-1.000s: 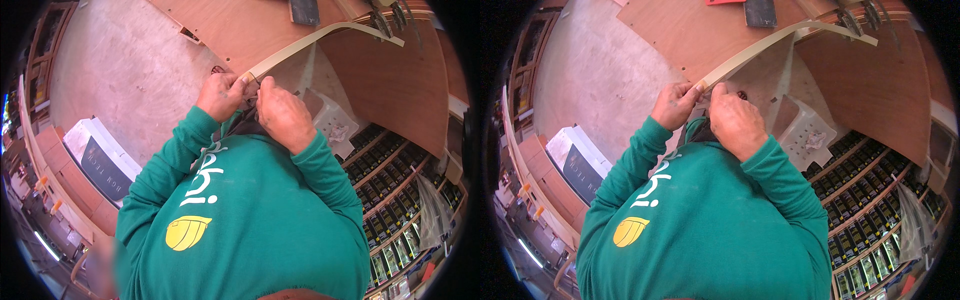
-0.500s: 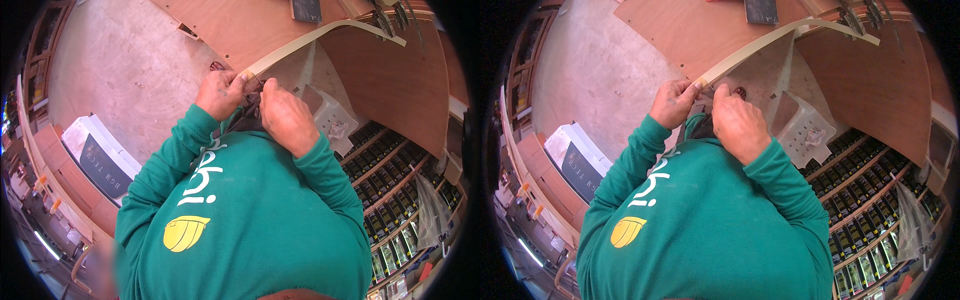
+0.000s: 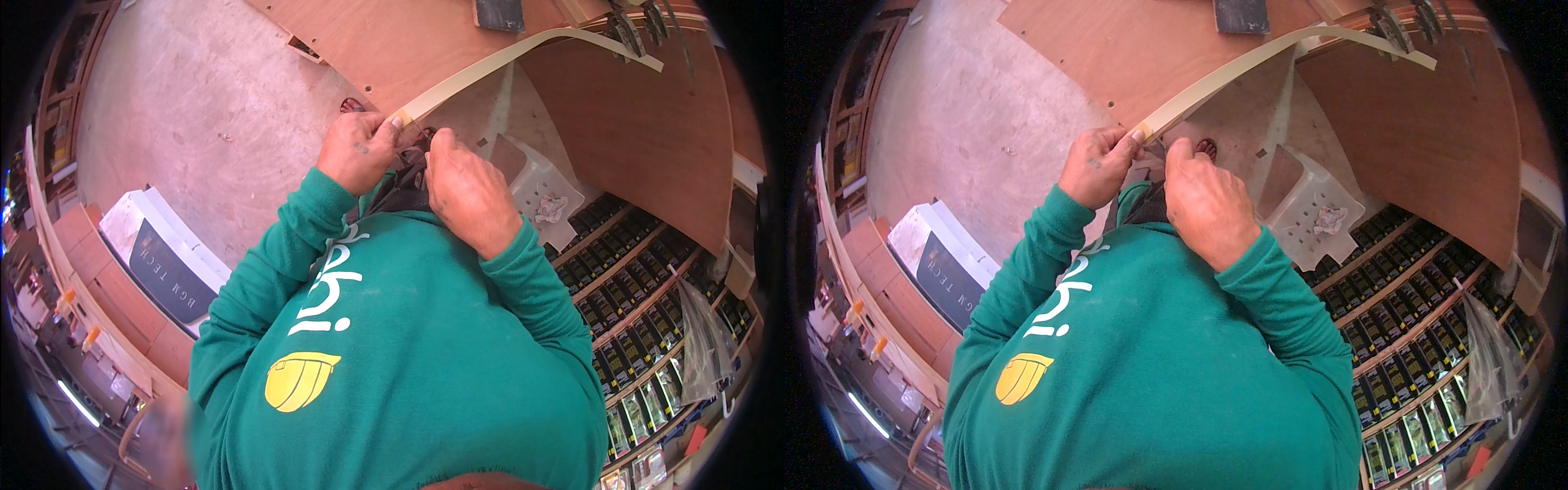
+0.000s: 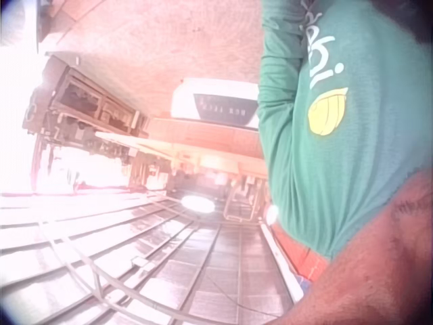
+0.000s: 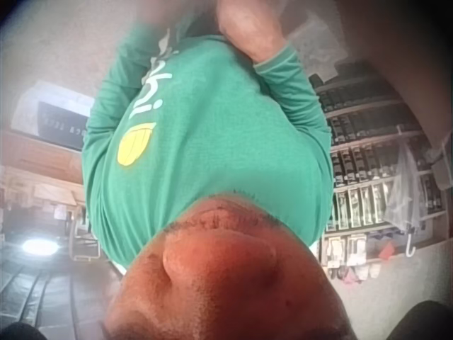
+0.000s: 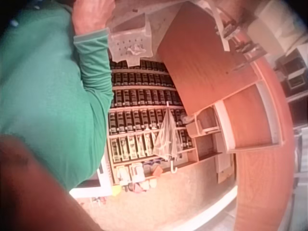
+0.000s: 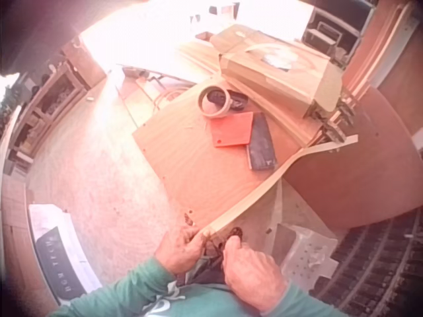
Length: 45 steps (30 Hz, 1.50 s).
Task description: The person assembles a large wooden panel by placing thin wooden strips along its seams and edges. They use a utility knife to trim the strips and a pencil to mark alignment points. The person repeatedly positions and adjusts the strips to fit the panel's contours.
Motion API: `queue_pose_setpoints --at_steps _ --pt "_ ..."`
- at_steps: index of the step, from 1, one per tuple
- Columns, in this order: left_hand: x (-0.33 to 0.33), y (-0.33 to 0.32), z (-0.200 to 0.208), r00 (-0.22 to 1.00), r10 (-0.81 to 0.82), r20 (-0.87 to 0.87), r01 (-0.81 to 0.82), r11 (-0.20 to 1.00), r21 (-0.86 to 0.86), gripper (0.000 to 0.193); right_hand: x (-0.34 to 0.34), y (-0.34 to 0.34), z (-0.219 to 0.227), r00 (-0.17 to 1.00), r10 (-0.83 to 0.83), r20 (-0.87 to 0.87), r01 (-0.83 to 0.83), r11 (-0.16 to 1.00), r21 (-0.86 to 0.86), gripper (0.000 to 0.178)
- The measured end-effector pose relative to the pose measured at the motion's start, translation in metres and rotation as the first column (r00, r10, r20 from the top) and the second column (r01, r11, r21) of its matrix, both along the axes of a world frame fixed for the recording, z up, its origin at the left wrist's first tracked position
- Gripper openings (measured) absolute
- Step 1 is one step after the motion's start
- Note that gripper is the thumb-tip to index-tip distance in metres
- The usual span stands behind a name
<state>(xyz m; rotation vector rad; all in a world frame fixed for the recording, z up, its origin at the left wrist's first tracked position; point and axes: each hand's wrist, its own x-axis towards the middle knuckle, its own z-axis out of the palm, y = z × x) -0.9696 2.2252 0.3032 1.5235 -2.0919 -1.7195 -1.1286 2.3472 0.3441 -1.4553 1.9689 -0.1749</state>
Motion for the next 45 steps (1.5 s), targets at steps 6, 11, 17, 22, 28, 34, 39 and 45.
queue_pose_setpoints --at_steps 6,11,17,22,28,34,39,45 --pt "-0.002 0.0 0.005 0.999 0.042 0.002 -0.042 0.998 0.04 0.039 -0.001 0.008 -0.009 1.0 -0.012 0.024 0.013 0.998 -0.056 0.023" --pt "-0.002 -0.002 0.008 1.0 0.011 0.025 -0.012 0.999 0.04 0.038 -0.008 0.017 0.0 0.998 0.042 0.038 -0.04 0.998 -0.051 0.017" --pt "-0.001 -0.003 0.009 1.0 -0.022 0.001 0.021 0.999 0.031 0.041 -0.017 0.014 0.02 0.995 -0.05 0.092 0.062 0.99 -0.13 0.024" --pt "-0.001 -0.002 0.008 1.0 -0.015 0.008 0.015 1.0 -0.011 0.041 -0.007 -0.002 -0.003 0.997 -0.03 0.069 0.041 0.984 -0.176 0.025" --pt "-0.004 -0.003 0.013 1.0 -0.024 0.014 0.025 1.0 -0.015 0.038 -0.008 -0.007 -0.013 0.993 -0.039 0.108 0.059 0.98 -0.188 0.026" --pt "-0.002 -0.004 0.012 0.999 -0.04 0.0 0.04 0.999 0.002 0.042 -0.004 -0.009 -0.012 0.995 -0.037 0.096 0.05 0.99 -0.133 0.026" --pt "-0.002 -0.003 0.013 0.999 -0.024 -0.024 0.025 0.999 0.023 0.043 -0.002 -0.009 -0.016 0.993 -0.038 0.109 0.053 0.989 -0.14 0.027" --pt "-0.002 -0.003 0.014 1.0 -0.02 -0.024 0.021 0.998 0.053 0.041 0.0 -0.006 -0.017 0.994 -0.016 0.11 0.035 0.985 -0.168 0.026"
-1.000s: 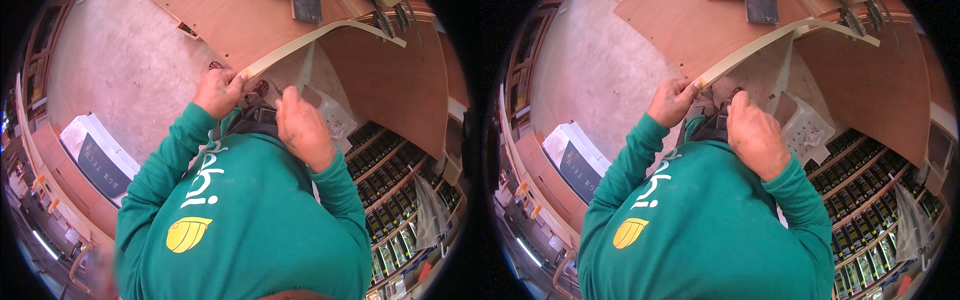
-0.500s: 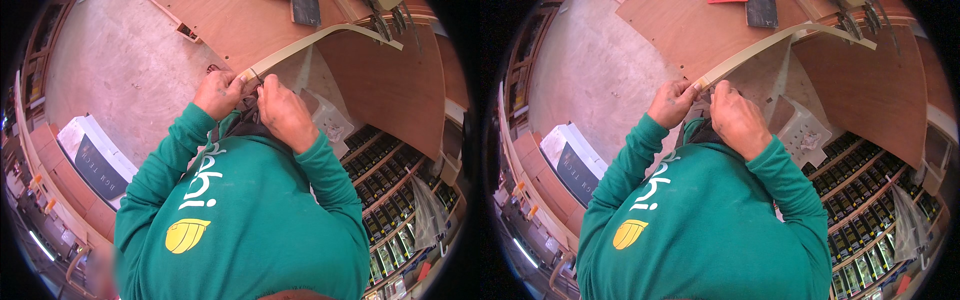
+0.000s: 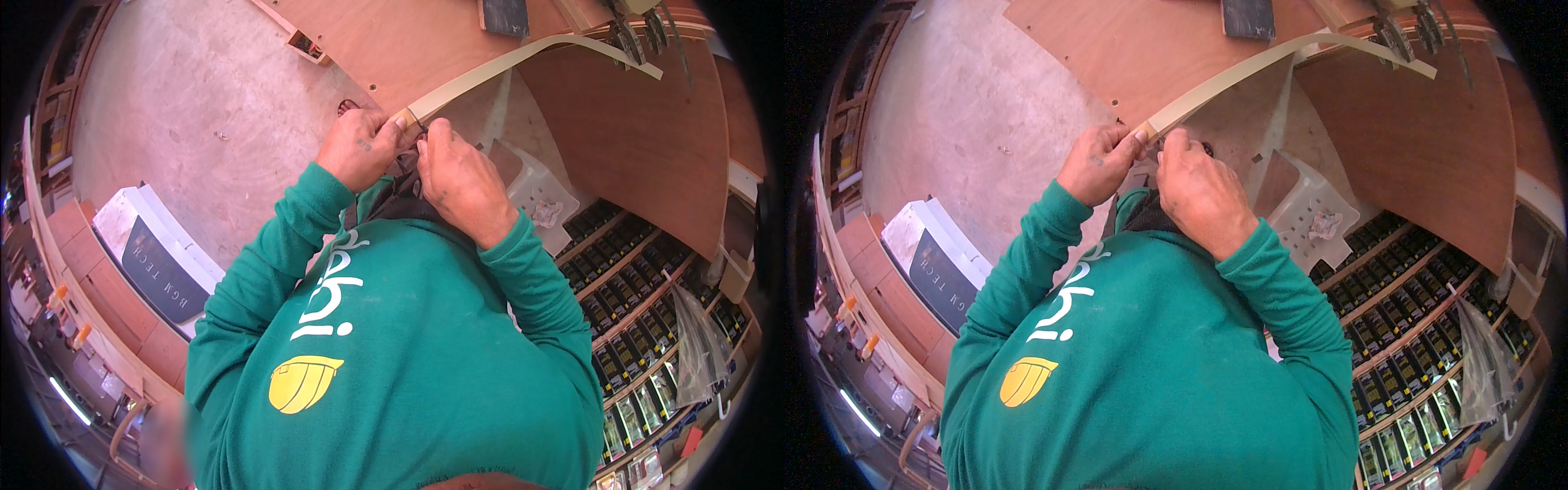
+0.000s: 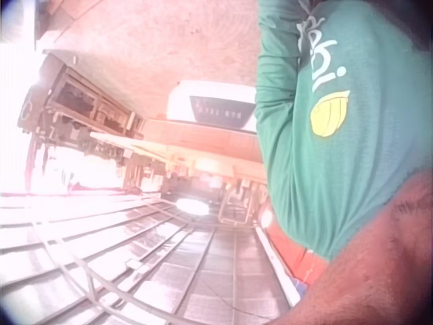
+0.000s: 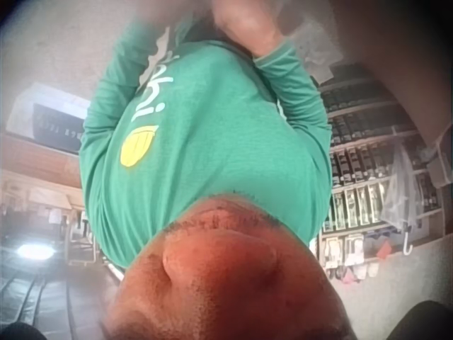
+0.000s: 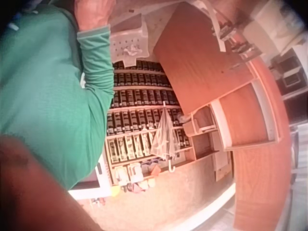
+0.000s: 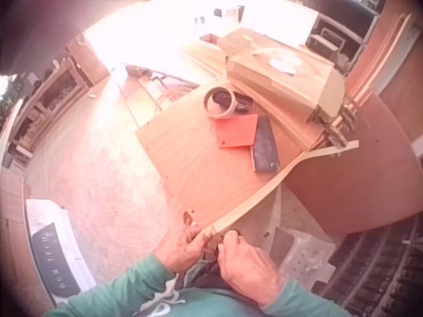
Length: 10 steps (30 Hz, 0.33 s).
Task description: The person assembles a large wooden panel by placing thin wooden strips along its seams and edges. They use a utility knife to trim the strips and a pencil to mark alignment points. The person repeatedly positions and adjusts the strips to fit the panel's contours.
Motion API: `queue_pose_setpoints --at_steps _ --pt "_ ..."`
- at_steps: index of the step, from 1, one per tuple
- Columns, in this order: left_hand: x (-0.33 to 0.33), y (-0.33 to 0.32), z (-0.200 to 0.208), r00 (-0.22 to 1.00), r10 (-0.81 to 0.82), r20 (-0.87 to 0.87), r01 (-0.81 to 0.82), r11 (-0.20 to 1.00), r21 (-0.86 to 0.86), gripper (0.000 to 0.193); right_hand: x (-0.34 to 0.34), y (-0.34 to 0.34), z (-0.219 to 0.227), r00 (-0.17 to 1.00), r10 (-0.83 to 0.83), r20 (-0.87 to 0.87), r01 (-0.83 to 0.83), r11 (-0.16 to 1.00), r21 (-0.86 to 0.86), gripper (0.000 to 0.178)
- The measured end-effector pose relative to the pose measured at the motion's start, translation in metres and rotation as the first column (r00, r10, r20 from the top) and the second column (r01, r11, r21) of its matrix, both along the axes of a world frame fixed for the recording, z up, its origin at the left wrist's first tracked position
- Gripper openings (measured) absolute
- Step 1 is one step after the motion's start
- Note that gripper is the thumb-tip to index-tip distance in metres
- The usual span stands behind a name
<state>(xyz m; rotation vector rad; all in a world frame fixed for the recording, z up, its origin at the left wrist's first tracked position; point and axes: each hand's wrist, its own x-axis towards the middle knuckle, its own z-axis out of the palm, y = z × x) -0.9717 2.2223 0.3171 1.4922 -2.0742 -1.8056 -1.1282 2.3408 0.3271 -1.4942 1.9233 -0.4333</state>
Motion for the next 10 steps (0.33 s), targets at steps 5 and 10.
queue_pose_setpoints --at_steps 5,10 --pt "-0.001 0.001 0.0 1.0 0.016 0.026 -0.016 1.0 0.007 0.04 -0.001 -0.006 0.006 1.0 0.017 -0.018 -0.015 0.993 0.12 0.021" --pt "0.001 0.003 -0.011 0.999 0.024 0.03 -0.023 0.999 -0.041 0.036 0.001 -0.01 0.012 0.999 0.009 -0.042 -0.001 0.981 0.196 0.023"
